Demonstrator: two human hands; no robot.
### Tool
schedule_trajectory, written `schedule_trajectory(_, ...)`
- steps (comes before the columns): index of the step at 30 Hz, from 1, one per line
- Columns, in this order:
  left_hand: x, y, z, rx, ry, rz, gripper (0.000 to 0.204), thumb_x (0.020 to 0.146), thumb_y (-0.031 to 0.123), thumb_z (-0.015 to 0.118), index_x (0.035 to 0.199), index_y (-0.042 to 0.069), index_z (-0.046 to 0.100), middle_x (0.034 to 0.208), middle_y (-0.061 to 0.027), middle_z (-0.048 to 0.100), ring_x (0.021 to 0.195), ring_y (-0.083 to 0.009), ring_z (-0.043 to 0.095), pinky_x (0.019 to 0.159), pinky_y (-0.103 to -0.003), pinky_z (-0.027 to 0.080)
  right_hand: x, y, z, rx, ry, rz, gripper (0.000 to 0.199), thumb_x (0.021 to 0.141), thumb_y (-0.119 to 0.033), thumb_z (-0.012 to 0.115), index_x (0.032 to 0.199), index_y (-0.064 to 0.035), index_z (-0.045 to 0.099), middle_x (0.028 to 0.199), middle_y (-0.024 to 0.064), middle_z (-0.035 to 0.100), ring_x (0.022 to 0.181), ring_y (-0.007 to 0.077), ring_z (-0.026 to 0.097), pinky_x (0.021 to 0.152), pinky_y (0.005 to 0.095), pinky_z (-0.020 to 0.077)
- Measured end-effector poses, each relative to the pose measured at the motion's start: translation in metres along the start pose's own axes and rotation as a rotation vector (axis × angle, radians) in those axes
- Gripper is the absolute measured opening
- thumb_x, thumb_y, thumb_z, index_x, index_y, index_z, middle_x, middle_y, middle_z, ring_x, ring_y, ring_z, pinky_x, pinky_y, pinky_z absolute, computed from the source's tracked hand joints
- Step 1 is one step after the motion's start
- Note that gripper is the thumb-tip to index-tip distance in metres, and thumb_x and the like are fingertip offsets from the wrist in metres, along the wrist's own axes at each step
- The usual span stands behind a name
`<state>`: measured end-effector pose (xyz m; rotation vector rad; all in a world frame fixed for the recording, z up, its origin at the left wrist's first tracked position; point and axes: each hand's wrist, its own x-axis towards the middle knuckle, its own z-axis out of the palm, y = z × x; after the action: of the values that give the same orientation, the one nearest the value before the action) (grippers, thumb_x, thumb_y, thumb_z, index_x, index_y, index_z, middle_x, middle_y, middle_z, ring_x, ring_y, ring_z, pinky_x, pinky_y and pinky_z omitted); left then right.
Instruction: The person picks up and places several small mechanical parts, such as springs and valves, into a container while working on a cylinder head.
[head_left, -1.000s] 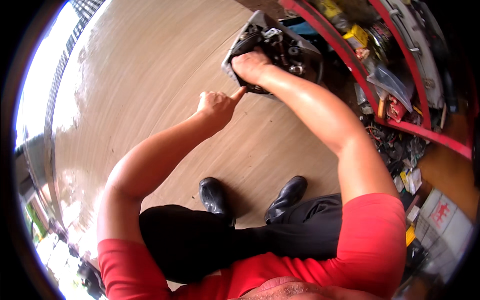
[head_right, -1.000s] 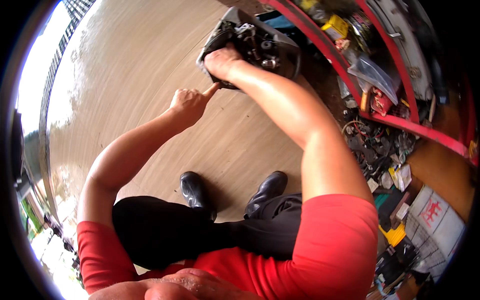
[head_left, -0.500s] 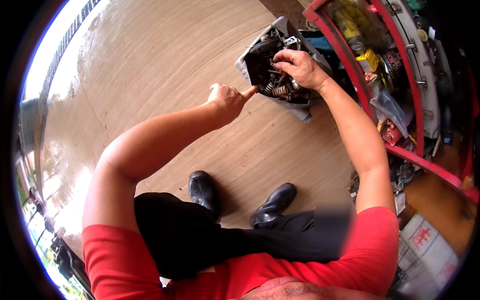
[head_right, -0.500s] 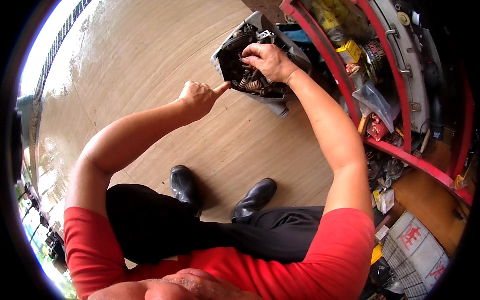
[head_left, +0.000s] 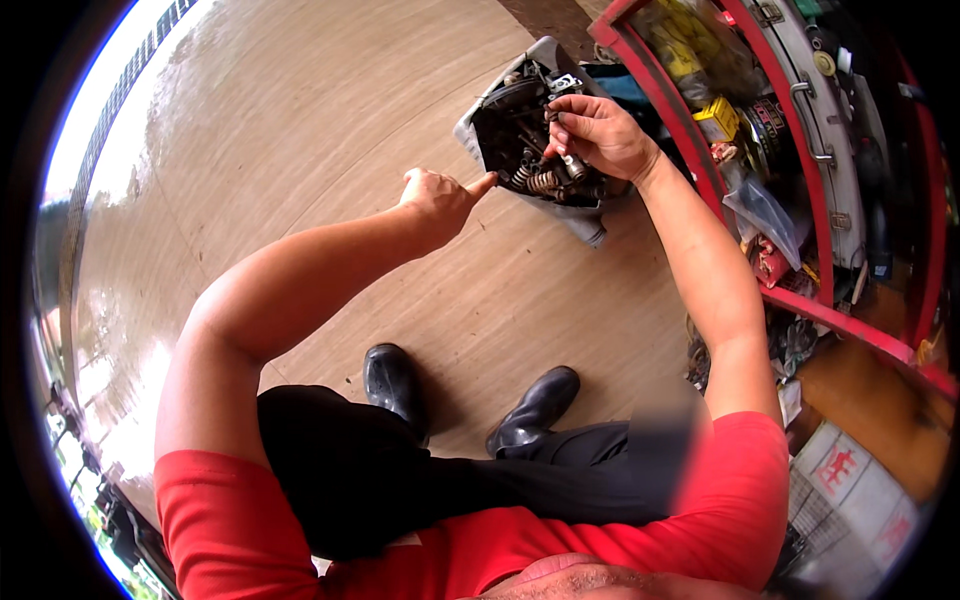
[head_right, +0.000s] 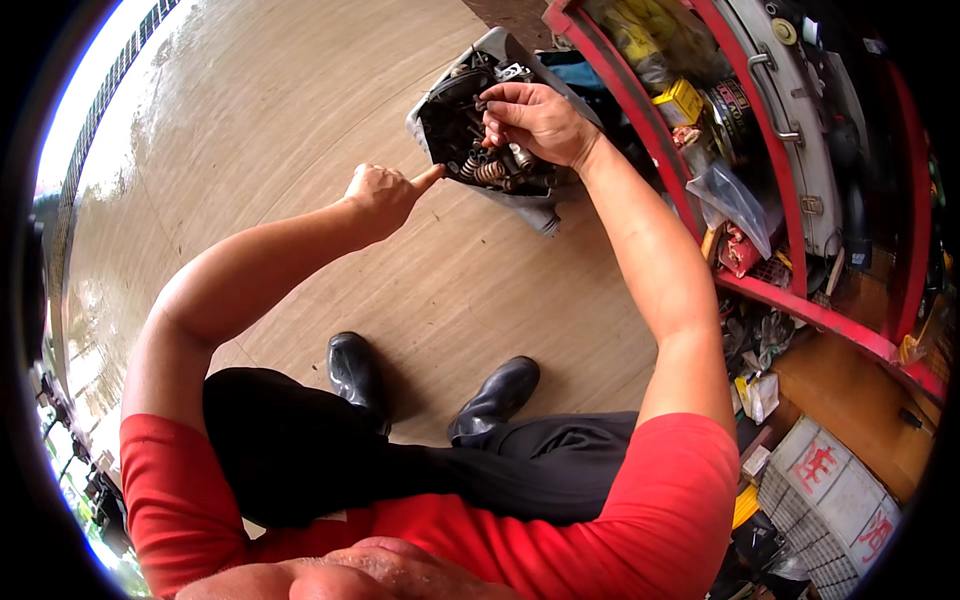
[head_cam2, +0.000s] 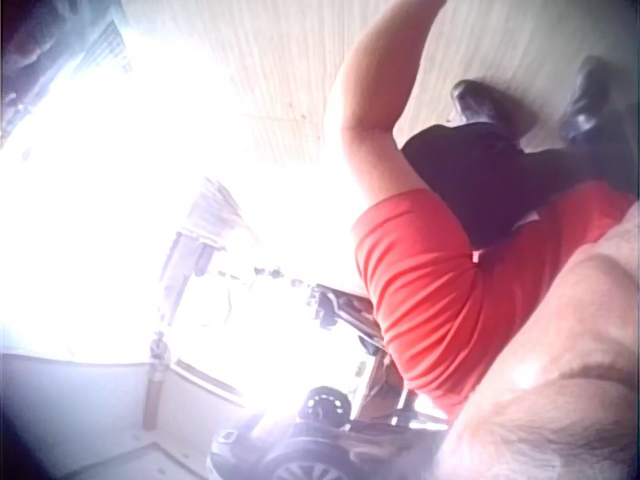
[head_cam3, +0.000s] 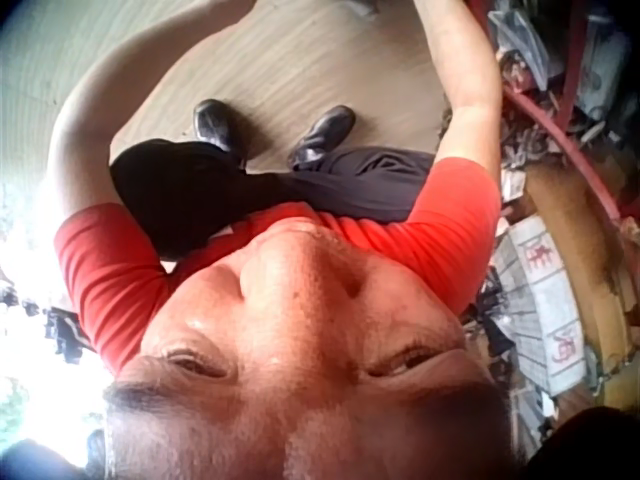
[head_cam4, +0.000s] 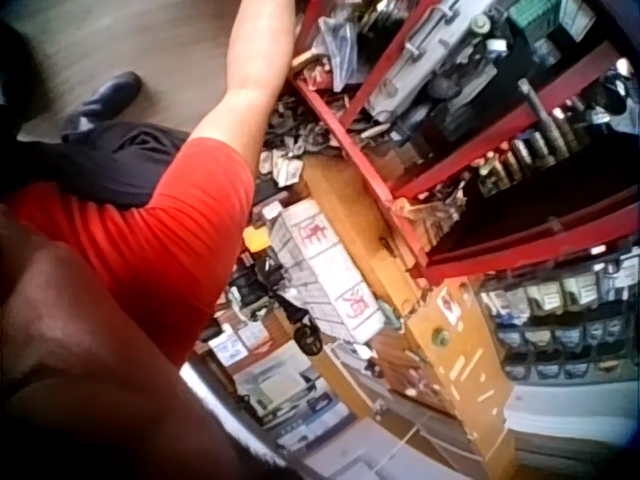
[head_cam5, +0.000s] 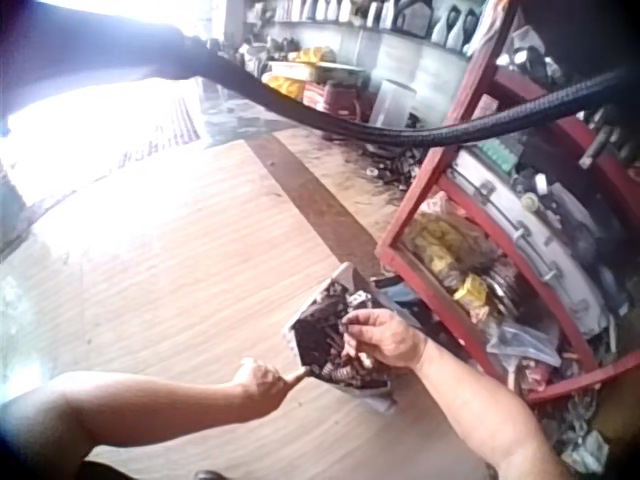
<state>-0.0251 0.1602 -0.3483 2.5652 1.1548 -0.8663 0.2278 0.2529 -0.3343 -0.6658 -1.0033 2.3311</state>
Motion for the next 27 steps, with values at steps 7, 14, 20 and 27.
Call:
schedule_trajectory(7,0.004,0.001,-0.003,-0.063,-0.088,-0.015,0.082,0.093,0.013,0.055,0.159,0.026,0.008,0.091,-0.0051,0.070,0.081,-0.0204,0.069,0.063,-0.039,0.048,0.007,-0.003,0.010,-1.060,0.232,0.149,0.019,0.094,-0.014,0.063,0.105,0.0018,0.066,0.083,0.0057,0.067,0.075,0.0121,0.063,0.071,0.0266,0.0505)
schedule_trajectory(14,0.004,-0.003,0.004,-0.039,-0.044,0.016,0.088,0.089,0.006,0.055,0.160,0.020,0.005,0.084,-0.0114,0.068,0.072,-0.0225,0.067,0.063,-0.039,0.052,0.046,0.023,0.034,-1.933,0.013,0.145,0.021,0.094,-0.020,0.053,0.107,-0.0122,0.068,0.105,0.0125,0.065,0.105,0.0331,0.063,0.088,0.0442,0.0516)
schedule_trajectory(20,0.004,0.001,-0.004,0.000,-0.055,0.017,0.084,0.091,0.008,0.054,0.160,0.022,0.008,0.086,-0.0111,0.068,0.074,-0.0221,0.067,0.063,-0.038,0.050,0.087,0.070,0.037,-2.109,-0.017,0.520,0.027,0.089,-0.024,0.063,0.107,-0.0090,0.075,0.107,0.0086,0.074,0.099,0.0233,0.071,0.079,0.0400,0.0573)
schedule_trajectory(27,0.002,-0.003,0.002,0.032,-0.017,0.002,0.082,0.091,0.009,0.054,0.159,0.023,0.011,0.087,-0.0112,0.068,0.075,-0.0221,0.068,0.063,-0.037,0.049,0.068,0.055,0.058,-2.084,-0.083,0.713,0.031,0.088,-0.027,0.067,0.115,-0.0111,0.072,0.115,0.0047,0.072,0.106,0.0223,0.069,0.077,0.0427,0.0570)
